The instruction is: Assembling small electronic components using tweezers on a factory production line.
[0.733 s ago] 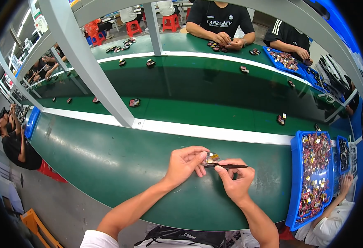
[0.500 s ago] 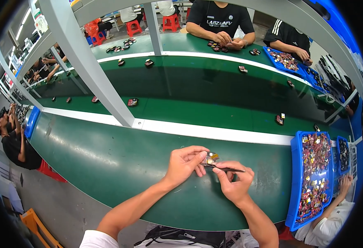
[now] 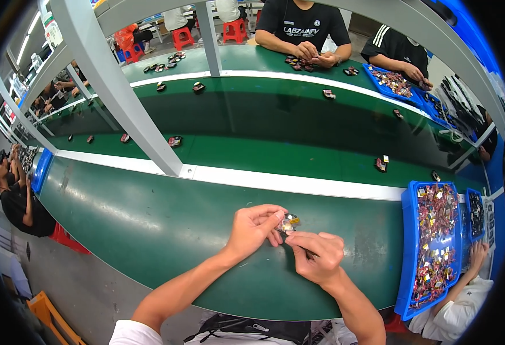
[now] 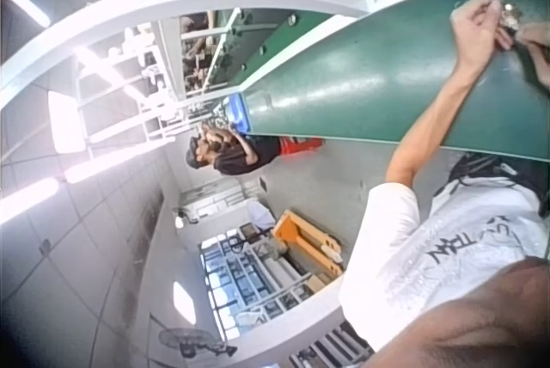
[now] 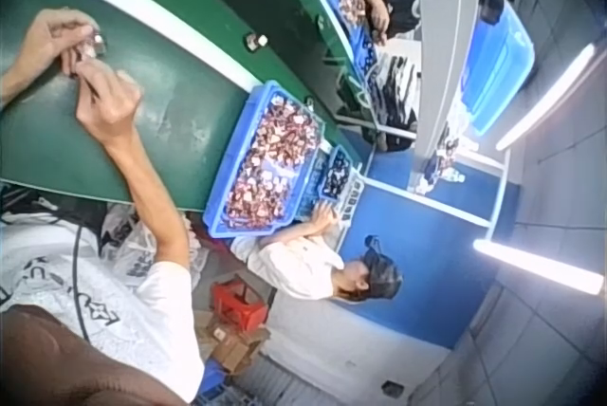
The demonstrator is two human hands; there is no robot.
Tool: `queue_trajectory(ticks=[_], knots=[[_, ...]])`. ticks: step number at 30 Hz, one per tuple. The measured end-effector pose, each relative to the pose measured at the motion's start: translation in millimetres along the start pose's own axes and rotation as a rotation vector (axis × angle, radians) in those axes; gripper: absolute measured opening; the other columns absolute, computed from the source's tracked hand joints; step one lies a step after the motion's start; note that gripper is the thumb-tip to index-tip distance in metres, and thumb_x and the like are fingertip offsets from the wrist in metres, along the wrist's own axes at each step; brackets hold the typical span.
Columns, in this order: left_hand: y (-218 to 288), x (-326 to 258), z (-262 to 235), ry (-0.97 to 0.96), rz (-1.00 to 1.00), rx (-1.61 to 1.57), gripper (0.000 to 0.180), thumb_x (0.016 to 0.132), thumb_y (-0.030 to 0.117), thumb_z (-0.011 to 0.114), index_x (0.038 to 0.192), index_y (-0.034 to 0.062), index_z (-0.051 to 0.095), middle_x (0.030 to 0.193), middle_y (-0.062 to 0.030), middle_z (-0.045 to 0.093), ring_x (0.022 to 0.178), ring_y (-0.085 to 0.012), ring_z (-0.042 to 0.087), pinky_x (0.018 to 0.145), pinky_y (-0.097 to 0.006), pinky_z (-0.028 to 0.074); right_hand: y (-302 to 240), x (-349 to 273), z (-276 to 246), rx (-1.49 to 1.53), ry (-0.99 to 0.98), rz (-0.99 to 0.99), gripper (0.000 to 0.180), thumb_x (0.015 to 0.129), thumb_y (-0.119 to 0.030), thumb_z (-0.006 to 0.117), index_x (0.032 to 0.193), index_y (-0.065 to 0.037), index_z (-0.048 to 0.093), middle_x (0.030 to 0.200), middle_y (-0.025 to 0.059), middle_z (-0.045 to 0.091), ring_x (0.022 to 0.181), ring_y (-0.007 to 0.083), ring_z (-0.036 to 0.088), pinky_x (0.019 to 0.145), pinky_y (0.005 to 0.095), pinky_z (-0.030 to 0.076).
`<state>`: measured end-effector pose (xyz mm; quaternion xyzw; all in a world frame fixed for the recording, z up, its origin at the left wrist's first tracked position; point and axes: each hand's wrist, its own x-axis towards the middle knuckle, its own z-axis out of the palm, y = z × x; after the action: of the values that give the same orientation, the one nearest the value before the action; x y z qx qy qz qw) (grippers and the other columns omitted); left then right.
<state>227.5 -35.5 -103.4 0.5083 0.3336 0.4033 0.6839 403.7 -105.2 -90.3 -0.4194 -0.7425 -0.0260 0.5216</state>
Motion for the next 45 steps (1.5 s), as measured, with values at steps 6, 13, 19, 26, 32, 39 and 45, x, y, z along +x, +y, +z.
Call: queue_trajectory(ticks=[6, 13, 19, 26, 32, 39, 45], knots=[[5.0, -0.6, 4.7, -0.049, 0.036, 0.036, 0.025, 0.098, 0.005, 0.066, 0.119, -0.0082, 0.066, 0.087, -0.012, 0.072, 0.066, -0.0129, 0.068, 0.053, -0.025, 0.056, 1.4, 0.3, -1.1, -0.029, 0.01, -0.024, 0.02, 0.073, 0.005, 0.079, 0.086, -0.009, 0.074, 0.082, 0.0048, 0.078, 0.056, 0.012, 0.067, 0.045, 0.0239, 0.035], [1.1, -4.1, 11.3, 0.058, 0.066, 0.106, 0.023, 0.096, 0.001, 0.067, 0.117, -0.0077, 0.066, 0.085, -0.0111, 0.073, 0.065, -0.0116, 0.068, 0.052, -0.025, 0.056, 0.5, -4.7, 1.9, -0.14, -0.041, -0.133, 0.03, 0.063, 0.009, 0.076, 0.088, -0.008, 0.074, 0.088, 0.0059, 0.078, 0.054, 0.0136, 0.064, 0.045, 0.0251, 0.036], [2.9, -5.3, 12.8, 0.08, 0.106, 0.197, 0.017, 0.097, -0.003, 0.064, 0.112, -0.0094, 0.064, 0.087, -0.0116, 0.071, 0.066, -0.0108, 0.068, 0.054, -0.024, 0.056, 2.5, -7.8, 6.9, -0.14, -0.017, -0.14, 0.026, 0.062, 0.004, 0.076, 0.085, -0.008, 0.075, 0.087, 0.0029, 0.076, 0.049, 0.0128, 0.054, 0.043, 0.0261, 0.035], [2.2, -3.9, 13.4, 0.086, 0.092, 0.165, 0.016, 0.095, -0.002, 0.066, 0.11, -0.0073, 0.064, 0.084, -0.0098, 0.071, 0.066, -0.0113, 0.068, 0.055, -0.025, 0.057, 0.9, -3.7, 4.3, -0.101, -0.028, -0.119, 0.028, 0.063, 0.007, 0.075, 0.087, -0.009, 0.074, 0.087, 0.0038, 0.077, 0.053, 0.0136, 0.061, 0.044, 0.0262, 0.037], [4.1, -1.0, 12.9, 0.072, 0.034, 0.098, 0.017, 0.094, -0.001, 0.067, 0.11, -0.0064, 0.063, 0.085, -0.0103, 0.071, 0.068, -0.0133, 0.07, 0.057, -0.026, 0.058, 3.7, -4.7, 1.7, -0.09, -0.008, -0.088, 0.024, 0.067, 0.006, 0.078, 0.085, -0.009, 0.074, 0.085, 0.0045, 0.077, 0.055, 0.0138, 0.065, 0.044, 0.0256, 0.037], [7.8, 0.8, 12.8, 0.086, -0.022, 0.108, 0.016, 0.093, -0.005, 0.065, 0.109, -0.007, 0.06, 0.087, -0.0111, 0.067, 0.069, -0.0134, 0.069, 0.06, -0.026, 0.059, 1.7, -2.2, 1.6, -0.077, -0.032, -0.064, 0.021, 0.069, 0.005, 0.079, 0.083, -0.01, 0.074, 0.083, 0.0041, 0.077, 0.057, 0.0148, 0.067, 0.045, 0.0256, 0.037], [18.9, 16.1, 7.8, 0.096, -0.085, 0.105, 0.017, 0.096, 0.001, 0.065, 0.109, -0.0069, 0.06, 0.084, -0.011, 0.066, 0.069, -0.0166, 0.071, 0.061, -0.027, 0.06, 6.5, 2.0, -2.7, -0.017, 0.081, -0.014, 0.019, 0.072, -0.001, 0.082, 0.086, -0.011, 0.074, 0.089, 0.0006, 0.077, 0.061, 0.0142, 0.067, 0.046, 0.0261, 0.04]])
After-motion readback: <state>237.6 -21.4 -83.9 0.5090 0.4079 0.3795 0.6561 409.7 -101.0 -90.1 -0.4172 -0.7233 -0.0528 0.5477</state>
